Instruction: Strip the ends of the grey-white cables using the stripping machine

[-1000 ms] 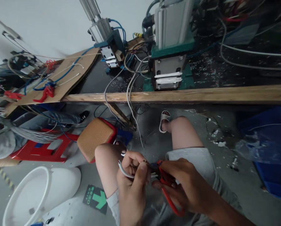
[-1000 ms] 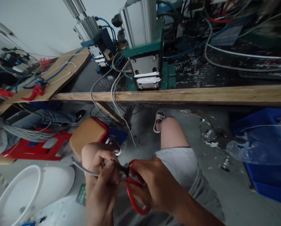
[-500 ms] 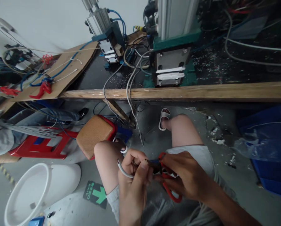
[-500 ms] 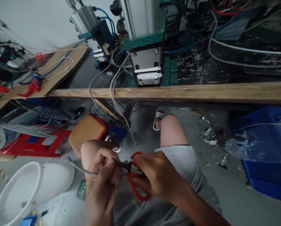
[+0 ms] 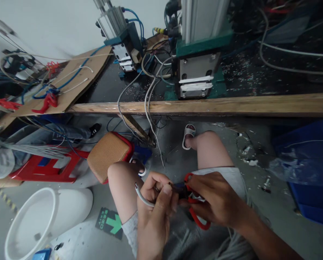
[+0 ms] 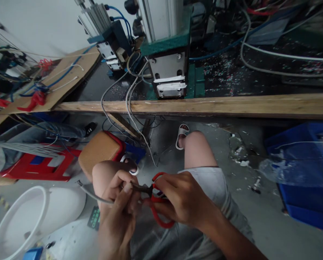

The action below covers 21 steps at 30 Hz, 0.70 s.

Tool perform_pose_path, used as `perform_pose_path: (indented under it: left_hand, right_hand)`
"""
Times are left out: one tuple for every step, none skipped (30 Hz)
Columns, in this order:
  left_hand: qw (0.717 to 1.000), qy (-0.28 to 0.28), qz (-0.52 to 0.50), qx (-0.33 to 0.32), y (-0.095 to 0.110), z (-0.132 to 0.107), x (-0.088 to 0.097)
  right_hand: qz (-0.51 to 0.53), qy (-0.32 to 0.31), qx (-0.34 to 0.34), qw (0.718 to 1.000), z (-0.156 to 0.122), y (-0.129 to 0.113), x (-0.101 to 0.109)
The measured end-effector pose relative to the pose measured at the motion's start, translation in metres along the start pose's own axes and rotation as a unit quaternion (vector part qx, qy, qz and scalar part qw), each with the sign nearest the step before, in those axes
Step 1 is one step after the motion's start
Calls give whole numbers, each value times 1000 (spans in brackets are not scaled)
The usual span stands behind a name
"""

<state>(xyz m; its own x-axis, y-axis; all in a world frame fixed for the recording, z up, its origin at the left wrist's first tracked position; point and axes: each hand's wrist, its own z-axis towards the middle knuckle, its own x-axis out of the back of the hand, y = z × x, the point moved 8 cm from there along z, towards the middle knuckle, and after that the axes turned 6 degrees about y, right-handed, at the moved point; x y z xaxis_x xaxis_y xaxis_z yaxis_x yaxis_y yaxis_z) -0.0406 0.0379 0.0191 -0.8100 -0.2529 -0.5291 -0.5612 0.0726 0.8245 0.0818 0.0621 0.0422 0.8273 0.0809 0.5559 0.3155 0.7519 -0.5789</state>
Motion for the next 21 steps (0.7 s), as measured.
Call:
perform_pose_path:
  left_hand:
    - [1000, 1, 1, -1, 0, 0, 0]
    - [1000, -2, 3, -6, 0, 0, 0]
    - [1000, -4, 7, -12, 1, 0, 0]
    - [1000, -7, 10, -18, 2, 1, -1]
    - [1000, -8, 14, -23, 2, 0, -1]
    - [999, -10, 19, -28, 3, 0, -1]
    - [999, -5, 31, -36, 3, 0, 0]
    - [998, -1, 51, -48, 5, 0, 2]
    - [995, 5, 79, -65, 8, 0, 3]
    - [990, 11, 113, -87, 11, 0, 4]
    - [982, 21, 151, -111, 15, -1, 6]
    - [972, 29, 189, -134, 19, -2, 7]
    - [961, 36, 225, -156, 23, -3, 7]
    - [949, 43, 259, -175, 27, -5, 6]
    - [937, 54, 288, -191, 30, -6, 6]
    - [927, 63, 310, -201, 33, -7, 6]
    - [920, 73, 326, -207, 35, -8, 5]
    - [915, 81, 334, -212, 36, -9, 5]
    - [913, 89, 338, -213, 36, -10, 4]
    - [912, 92, 339, -213, 36, -10, 4]
    - [911, 92, 339, -214, 36, -10, 3]
  right_hand:
    - [-2, -2, 0, 1000, 0, 0, 0]
    - [-6, -2, 0, 1000, 0, -1, 0]
    - [-10, -2, 1, 1000, 1, -1, 0]
    - [-13, -1, 2, 1000, 2, -2, 0]
    - [-15, 0, 1, 1000, 2, -2, 0]
    - [-18, 1, 1, 1000, 3, -3, 1]
    - [-18, 3, 1, 1000, 4, -3, 2]
    - [-18, 3, 0, 1000, 5, -4, 3]
    - [-18, -1, -4, 1000, 5, -4, 3]
    - [-17, -6, -8, 1000, 5, -3, 4]
    - [-15, -15, -13, 1000, 5, -3, 4]
    - [-13, -22, -17, 1000, 4, -3, 4]
    - [-12, -29, -21, 999, 4, -2, 4]
    - [-11, -33, -24, 999, 3, -2, 4]
    - [-10, -34, -25, 999, 3, -2, 4]
    - [-11, -31, -24, 999, 2, -2, 5]
    - [-13, -27, -24, 999, 2, -2, 5]
    - [-14, -23, -23, 999, 2, -2, 5]
    - [-17, -21, -21, 999, 2, -3, 5]
    - [-20, -18, -18, 999, 2, -3, 5]
    - [-23, -15, -16, 999, 3, -4, 5]
